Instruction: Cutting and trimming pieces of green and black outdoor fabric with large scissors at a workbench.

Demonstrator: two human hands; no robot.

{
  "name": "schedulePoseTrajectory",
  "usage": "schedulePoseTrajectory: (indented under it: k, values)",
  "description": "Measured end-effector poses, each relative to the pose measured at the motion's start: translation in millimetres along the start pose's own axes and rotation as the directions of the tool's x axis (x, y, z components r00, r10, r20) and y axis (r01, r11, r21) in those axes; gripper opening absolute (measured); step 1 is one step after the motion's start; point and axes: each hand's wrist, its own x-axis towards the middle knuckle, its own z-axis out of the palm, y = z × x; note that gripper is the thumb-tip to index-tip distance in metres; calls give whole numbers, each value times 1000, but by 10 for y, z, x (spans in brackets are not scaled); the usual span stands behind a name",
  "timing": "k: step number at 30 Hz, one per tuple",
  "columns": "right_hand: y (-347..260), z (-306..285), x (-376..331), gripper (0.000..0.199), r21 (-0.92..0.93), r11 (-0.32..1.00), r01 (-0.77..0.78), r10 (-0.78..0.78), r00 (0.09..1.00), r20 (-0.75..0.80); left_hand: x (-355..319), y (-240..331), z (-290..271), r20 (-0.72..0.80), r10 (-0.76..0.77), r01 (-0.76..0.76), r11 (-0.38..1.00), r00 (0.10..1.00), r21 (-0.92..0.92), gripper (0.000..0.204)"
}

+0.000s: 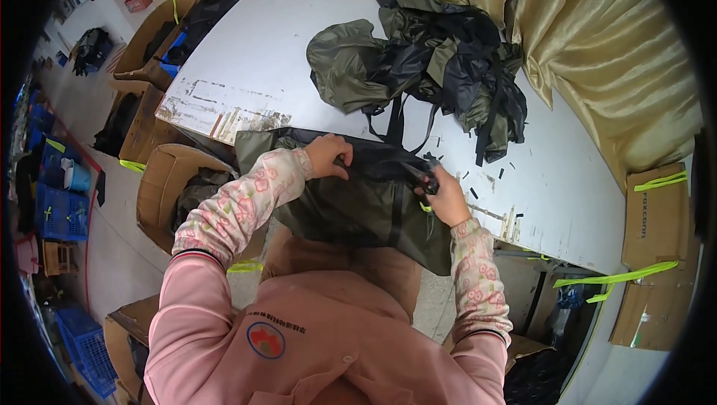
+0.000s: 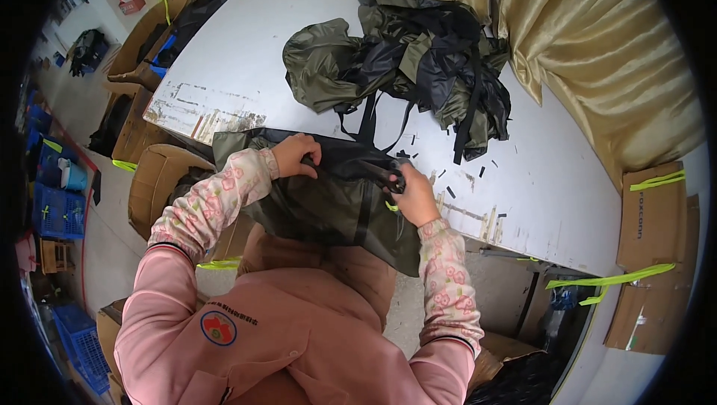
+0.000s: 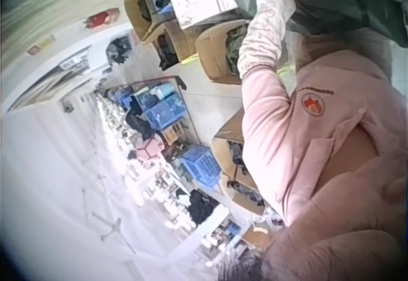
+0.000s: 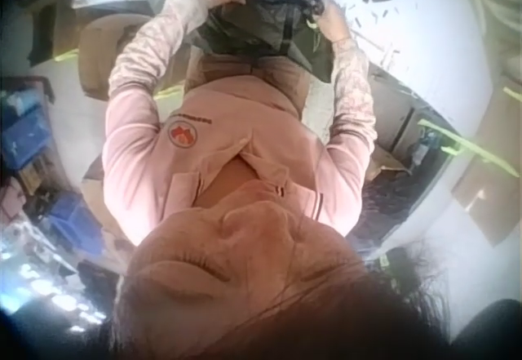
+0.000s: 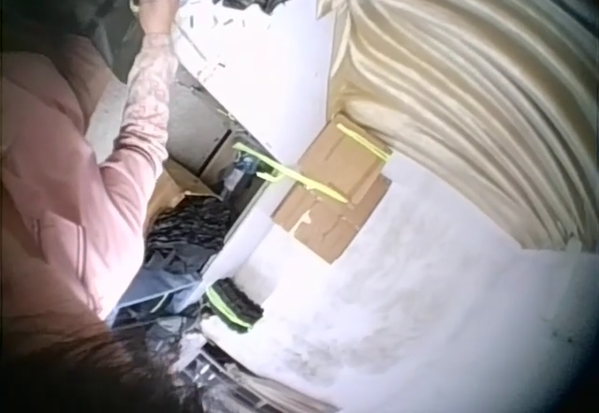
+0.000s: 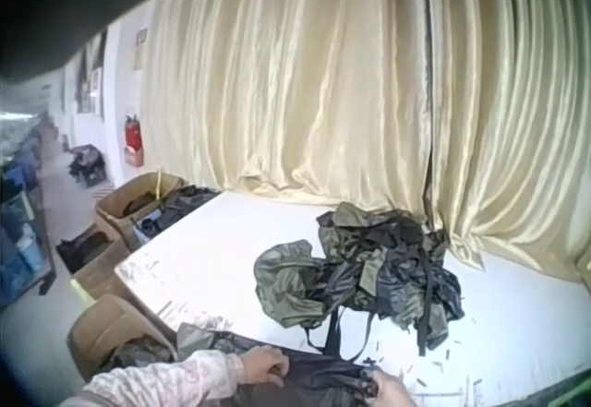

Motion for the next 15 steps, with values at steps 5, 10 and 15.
schedulePoseTrajectory:
  k: [5, 10, 15]
  values:
    - [105, 183, 112, 31, -425, 905, 21, 15, 997, 82, -17, -111, 5, -13, -27, 27, 999, 1000, -41, 32]
    - [126, -112, -9, 22, 91, 981, -171, 156, 976, 151, -141, -276, -128, 6, -51, 50, 997, 999, 62, 34]
    - [-117, -467, -50, 24, 328, 923, -201, 142, 971, 195, -294, -427, -273, 38, -108, 105, 992, 993, 68, 28]
